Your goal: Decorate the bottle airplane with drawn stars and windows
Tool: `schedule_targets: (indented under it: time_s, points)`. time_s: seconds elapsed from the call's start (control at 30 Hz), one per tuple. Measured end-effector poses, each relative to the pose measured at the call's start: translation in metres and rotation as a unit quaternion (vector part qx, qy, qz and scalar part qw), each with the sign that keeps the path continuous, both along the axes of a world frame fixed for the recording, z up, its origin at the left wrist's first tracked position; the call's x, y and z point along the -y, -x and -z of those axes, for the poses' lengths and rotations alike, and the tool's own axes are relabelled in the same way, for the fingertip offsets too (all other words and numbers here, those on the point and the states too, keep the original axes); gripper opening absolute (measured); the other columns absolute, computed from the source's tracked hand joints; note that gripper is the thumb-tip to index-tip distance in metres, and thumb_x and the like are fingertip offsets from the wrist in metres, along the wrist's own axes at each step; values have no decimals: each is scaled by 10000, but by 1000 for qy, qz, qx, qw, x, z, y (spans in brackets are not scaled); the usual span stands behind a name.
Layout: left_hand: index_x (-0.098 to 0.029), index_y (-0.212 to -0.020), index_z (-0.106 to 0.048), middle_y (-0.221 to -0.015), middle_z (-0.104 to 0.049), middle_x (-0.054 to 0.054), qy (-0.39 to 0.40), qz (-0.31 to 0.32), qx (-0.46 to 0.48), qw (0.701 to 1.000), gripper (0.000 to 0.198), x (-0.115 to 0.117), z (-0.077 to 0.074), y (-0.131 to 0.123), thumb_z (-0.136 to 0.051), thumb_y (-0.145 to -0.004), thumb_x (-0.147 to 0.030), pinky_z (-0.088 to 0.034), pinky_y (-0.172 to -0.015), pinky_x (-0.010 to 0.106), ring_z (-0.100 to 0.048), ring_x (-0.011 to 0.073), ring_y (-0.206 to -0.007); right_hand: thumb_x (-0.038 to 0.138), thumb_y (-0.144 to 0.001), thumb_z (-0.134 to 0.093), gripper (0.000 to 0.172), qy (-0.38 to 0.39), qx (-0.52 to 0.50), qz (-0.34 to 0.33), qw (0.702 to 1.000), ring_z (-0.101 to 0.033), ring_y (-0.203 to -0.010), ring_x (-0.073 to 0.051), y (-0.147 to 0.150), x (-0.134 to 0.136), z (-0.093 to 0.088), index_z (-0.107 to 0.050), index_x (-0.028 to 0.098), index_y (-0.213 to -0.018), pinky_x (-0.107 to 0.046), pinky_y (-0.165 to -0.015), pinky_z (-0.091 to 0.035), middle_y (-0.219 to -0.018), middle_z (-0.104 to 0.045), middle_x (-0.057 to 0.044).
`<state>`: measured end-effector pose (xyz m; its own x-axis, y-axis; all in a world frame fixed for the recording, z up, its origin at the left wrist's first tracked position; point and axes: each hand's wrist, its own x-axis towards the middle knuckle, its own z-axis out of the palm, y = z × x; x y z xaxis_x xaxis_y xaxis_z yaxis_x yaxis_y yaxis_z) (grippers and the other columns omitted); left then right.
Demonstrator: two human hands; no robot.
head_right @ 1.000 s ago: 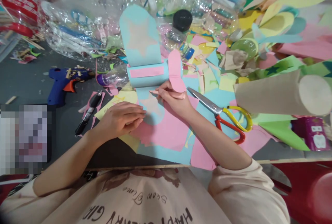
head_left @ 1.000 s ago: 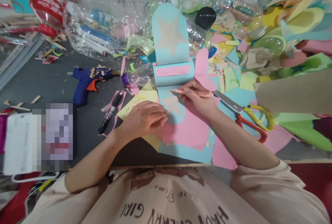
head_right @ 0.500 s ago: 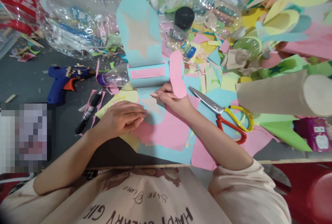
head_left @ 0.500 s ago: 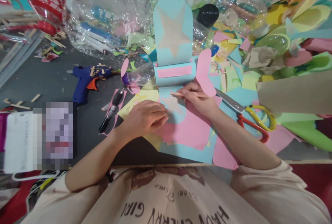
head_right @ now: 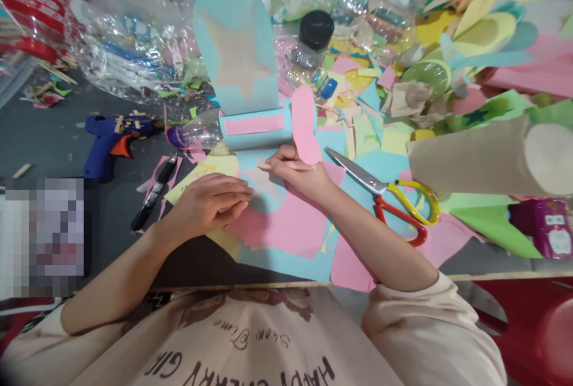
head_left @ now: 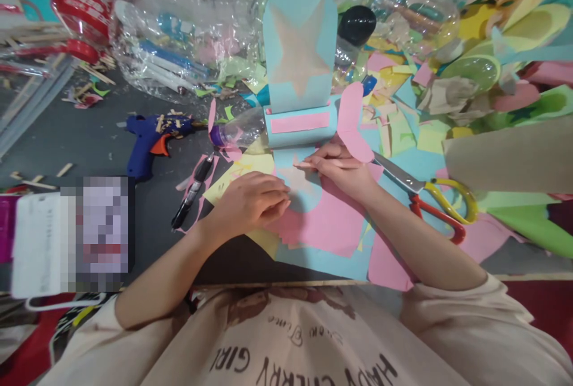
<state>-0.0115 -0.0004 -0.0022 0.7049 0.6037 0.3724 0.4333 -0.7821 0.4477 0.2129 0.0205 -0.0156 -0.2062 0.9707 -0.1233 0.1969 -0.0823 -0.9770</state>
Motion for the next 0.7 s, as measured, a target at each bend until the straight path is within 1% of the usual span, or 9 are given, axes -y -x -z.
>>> schedule_targets:
  time_s: [0.07, 0.13, 0.27, 0.37, 0.47, 0.57, 0.7]
  points:
    - [-171, -850, -715, -882, -773, 21, 0, 0, 1, 1000, 306, 0, 0, 0, -464, -1000, -260, -564, -770, 266, -728, 143, -832, 459, -805, -671, 267, -5, 16, 9, 1000, -661, -758, -181, 0, 0, -1, -698, 216, -699, -353, -754, -561, -726, -682, -15]
    - [-169, -852, -715, -880, -773, 22, -1, 1, 1, 1000, 303, 0, -1, 0, -466, -1000, -258, -566, -763, 267, -728, 144, -829, 471, -802, -668, 278, -2, 11, 12, 1000, -658, -755, -175, 0, 0, -1, -695, 217, -692, -349, -759, -561, -725, -675, -11]
    - [-174, -837, -712, -872, -772, 21, -7, 0, 4, 1000, 308, 0, -1, 0, -462, -999, -255, -569, -756, 269, -726, 144, -825, 516, -777, -675, 319, 26, -11, -17, 999, -674, -772, -185, 0, -1, -2, -686, 214, -675, -337, -721, -560, -750, -697, -21]
    - [-173, -832, -712, -868, -771, 21, -10, 2, 5, 1000, 305, 0, -2, -1, -468, -997, -253, -568, -757, 267, -727, 143, -822, 496, -795, -671, 296, 0, 7, -7, 1000, -659, -736, -176, 1, -1, -2, -676, 221, -687, -327, -683, -544, -719, -691, -13]
    - [-166, -831, -716, -870, -771, 23, -14, 0, 5, 1000, 300, 0, -2, -1, -475, -993, -246, -567, -756, 270, -729, 148, -816, 492, -824, -649, 275, -34, 6, 8, 999, -644, -717, -167, 3, -2, -2, -679, 236, -731, -325, -682, -540, -715, -686, -6]
    - [-170, -833, -717, -872, -774, 18, -12, -1, 2, 1000, 301, 0, -1, 0, -475, -994, -247, -565, -763, 269, -729, 146, -816, 484, -844, -632, 262, -47, 12, 25, 998, -641, -726, -168, 6, -1, -1, -680, 242, -755, -332, -701, -538, -746, -693, -11]
    - [-175, -850, -718, -882, -776, 13, -10, -4, 1, 1000, 288, 0, -1, 0, -481, -994, -252, -562, -778, 262, -729, 139, -826, 415, -853, -627, 193, -54, 10, 31, 998, -650, -754, -166, 6, 0, -1, -679, 239, -792, -335, -726, -530, -789, -700, -10]
